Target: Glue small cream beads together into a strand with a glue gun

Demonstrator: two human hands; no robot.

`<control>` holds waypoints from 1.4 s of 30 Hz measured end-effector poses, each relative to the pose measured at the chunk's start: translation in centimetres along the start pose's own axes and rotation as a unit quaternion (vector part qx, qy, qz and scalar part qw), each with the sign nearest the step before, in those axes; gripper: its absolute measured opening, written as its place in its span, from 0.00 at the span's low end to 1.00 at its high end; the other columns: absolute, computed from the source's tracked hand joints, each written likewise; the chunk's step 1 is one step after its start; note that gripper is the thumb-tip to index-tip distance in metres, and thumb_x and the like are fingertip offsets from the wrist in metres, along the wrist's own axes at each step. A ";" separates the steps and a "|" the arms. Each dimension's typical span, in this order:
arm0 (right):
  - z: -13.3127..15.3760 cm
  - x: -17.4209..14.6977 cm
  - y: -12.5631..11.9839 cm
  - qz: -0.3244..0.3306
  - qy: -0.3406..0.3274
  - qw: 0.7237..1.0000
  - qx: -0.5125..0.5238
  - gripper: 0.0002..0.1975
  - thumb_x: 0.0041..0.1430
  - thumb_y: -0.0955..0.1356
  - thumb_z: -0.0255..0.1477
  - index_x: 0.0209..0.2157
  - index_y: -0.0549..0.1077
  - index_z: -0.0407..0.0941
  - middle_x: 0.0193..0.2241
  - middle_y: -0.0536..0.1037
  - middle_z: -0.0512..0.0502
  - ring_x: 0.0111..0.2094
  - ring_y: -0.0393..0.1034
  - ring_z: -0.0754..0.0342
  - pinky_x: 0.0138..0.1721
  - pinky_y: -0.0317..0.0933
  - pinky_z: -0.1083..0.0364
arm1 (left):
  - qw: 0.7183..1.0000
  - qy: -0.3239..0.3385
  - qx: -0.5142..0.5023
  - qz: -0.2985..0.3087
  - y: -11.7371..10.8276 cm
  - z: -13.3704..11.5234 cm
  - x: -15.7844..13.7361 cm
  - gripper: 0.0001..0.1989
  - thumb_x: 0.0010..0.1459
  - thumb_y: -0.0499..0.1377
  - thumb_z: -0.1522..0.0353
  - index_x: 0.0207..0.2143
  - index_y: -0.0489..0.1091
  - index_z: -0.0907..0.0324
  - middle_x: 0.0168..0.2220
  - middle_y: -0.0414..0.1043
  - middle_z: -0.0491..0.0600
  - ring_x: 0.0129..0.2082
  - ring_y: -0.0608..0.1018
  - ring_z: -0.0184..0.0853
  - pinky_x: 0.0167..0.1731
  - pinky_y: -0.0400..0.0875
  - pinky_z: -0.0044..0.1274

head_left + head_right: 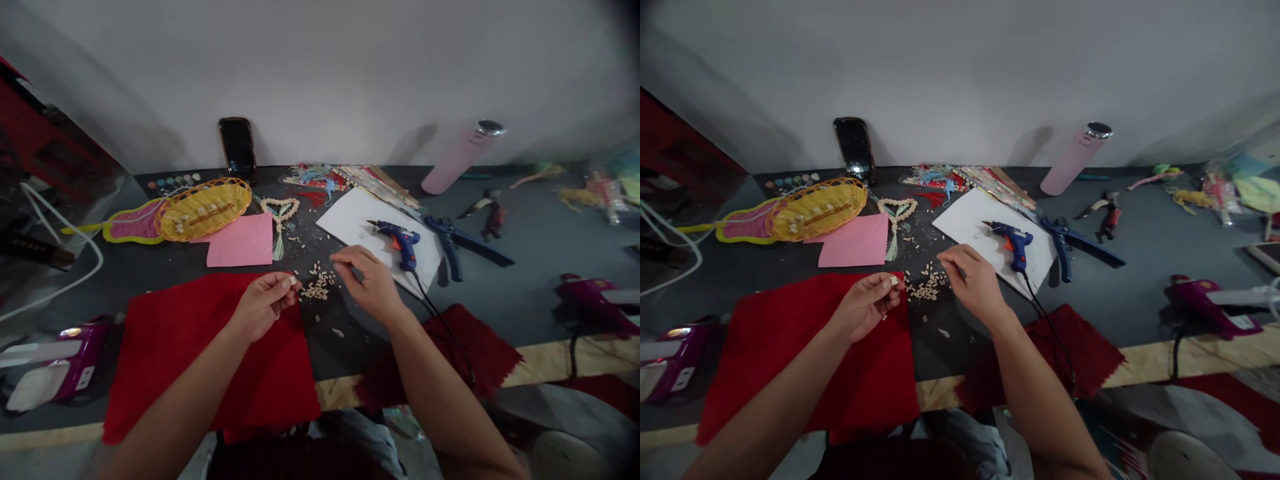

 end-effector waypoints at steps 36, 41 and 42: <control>-2.5 0.2 0.5 0.176 0.074 0.970 -0.151 0.06 0.56 0.64 0.27 0.33 0.73 0.48 0.32 0.75 0.50 0.32 0.68 0.57 0.33 0.59 0.58 | 1.000 -0.006 0.003 0.006 -0.2 0.1 0.0 0.06 0.50 0.63 0.68 0.27 0.70 0.63 0.28 0.72 0.48 0.23 0.68 0.23 0.25 0.65 0.17; -1.9 -0.1 1.0 0.214 0.060 0.962 -0.155 0.06 0.55 0.64 0.27 0.32 0.73 0.48 0.32 0.74 0.50 0.32 0.68 0.57 0.31 0.57 0.59 | 1.000 -0.016 0.008 0.011 -0.2 0.3 0.0 0.06 0.50 0.62 0.68 0.28 0.71 0.63 0.28 0.72 0.48 0.23 0.68 0.23 0.25 0.65 0.17; -1.8 -0.1 1.1 0.215 0.059 0.961 -0.166 0.06 0.55 0.64 0.27 0.32 0.74 0.48 0.31 0.74 0.50 0.31 0.68 0.58 0.30 0.56 0.59 | 1.000 -0.017 0.007 0.012 -0.2 0.3 0.0 0.06 0.50 0.62 0.69 0.28 0.71 0.63 0.28 0.72 0.48 0.23 0.68 0.23 0.26 0.65 0.17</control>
Point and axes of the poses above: each hand's wrist, its own x-axis towards the middle knuckle, its own y-axis out of the palm, z = x × y, the point moved 2 cm from there along x, towards the middle knuckle
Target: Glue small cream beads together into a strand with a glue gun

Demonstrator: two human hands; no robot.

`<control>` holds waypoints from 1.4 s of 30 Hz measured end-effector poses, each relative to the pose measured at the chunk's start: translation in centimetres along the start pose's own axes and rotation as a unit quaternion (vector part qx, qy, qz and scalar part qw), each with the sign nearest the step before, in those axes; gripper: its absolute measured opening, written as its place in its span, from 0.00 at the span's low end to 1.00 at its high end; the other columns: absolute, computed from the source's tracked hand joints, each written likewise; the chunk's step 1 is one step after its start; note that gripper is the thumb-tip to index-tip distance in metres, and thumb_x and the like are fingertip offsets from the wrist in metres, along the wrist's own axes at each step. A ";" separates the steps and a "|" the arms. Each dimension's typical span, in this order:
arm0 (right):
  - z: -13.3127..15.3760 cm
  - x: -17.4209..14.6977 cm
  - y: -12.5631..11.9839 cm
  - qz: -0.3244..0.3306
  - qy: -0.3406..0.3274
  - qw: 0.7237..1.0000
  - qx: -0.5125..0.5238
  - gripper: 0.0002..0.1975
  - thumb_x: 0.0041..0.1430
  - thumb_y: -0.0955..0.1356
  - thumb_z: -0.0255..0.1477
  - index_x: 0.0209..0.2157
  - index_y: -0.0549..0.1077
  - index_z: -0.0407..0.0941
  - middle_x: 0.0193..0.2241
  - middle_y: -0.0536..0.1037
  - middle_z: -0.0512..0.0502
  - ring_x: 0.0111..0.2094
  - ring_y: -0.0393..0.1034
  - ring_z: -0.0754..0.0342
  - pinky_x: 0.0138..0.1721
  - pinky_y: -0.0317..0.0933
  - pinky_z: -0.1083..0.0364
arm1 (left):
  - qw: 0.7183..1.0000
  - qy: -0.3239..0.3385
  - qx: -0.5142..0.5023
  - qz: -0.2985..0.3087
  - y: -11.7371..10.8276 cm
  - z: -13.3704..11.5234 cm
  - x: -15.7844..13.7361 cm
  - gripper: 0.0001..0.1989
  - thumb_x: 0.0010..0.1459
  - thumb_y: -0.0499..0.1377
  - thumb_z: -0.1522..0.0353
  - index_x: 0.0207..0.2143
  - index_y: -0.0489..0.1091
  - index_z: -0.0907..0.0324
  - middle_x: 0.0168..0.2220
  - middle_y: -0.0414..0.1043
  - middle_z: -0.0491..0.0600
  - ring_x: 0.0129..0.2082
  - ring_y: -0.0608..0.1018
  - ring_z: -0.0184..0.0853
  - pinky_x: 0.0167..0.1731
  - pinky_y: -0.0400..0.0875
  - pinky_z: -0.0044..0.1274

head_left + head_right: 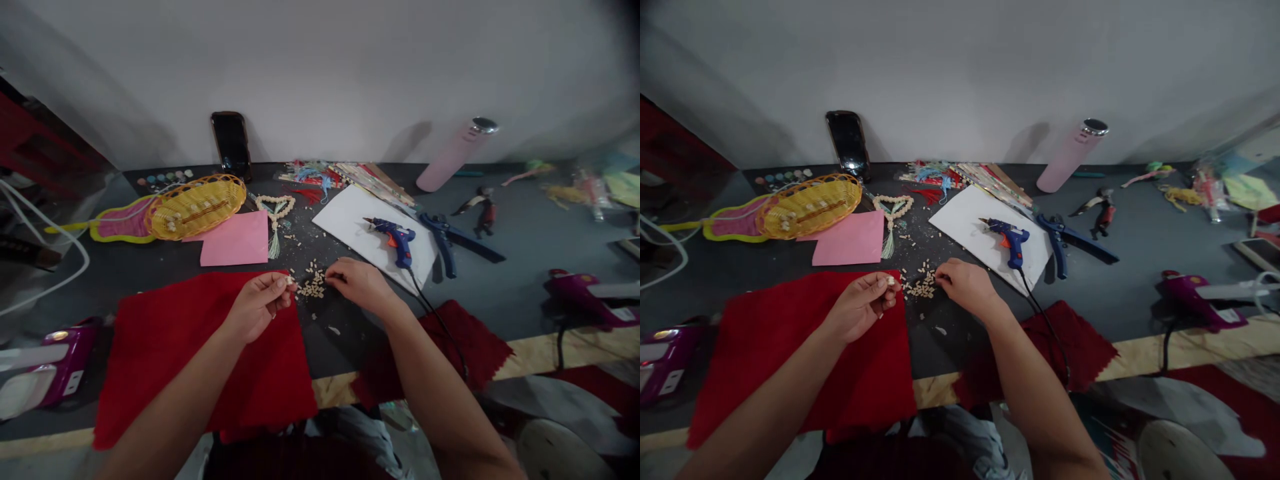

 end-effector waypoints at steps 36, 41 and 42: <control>0.5 -0.4 0.1 -0.032 0.021 0.994 -0.105 0.10 0.61 0.58 0.25 0.37 0.69 0.47 0.35 0.72 0.47 0.33 0.68 0.56 0.28 0.54 0.59 | 0.999 -0.009 0.025 0.030 0.2 0.2 -0.3 0.06 0.50 0.62 0.69 0.29 0.71 0.63 0.29 0.73 0.48 0.23 0.70 0.23 0.26 0.65 0.17; 0.0 -0.4 -0.6 -0.073 0.035 0.996 -0.040 0.11 0.61 0.58 0.26 0.38 0.71 0.48 0.38 0.74 0.47 0.37 0.69 0.55 0.34 0.58 0.58 | 0.999 -0.011 0.024 0.025 0.3 0.1 -0.3 0.06 0.50 0.63 0.69 0.29 0.71 0.63 0.29 0.73 0.48 0.23 0.69 0.23 0.25 0.65 0.17; -0.1 -0.4 -0.8 -0.094 0.040 0.995 -0.020 0.11 0.60 0.59 0.27 0.38 0.72 0.47 0.38 0.75 0.47 0.37 0.69 0.55 0.35 0.59 0.58 | 0.999 -0.010 0.024 0.027 0.3 0.1 -0.3 0.06 0.50 0.62 0.69 0.29 0.71 0.63 0.29 0.73 0.49 0.23 0.69 0.23 0.25 0.65 0.17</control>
Point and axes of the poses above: each hand's wrist, its own x-axis towards the middle knuckle, its own y-axis out of the palm, z = x × y, the point moved 2 cm from there along x, towards the middle knuckle
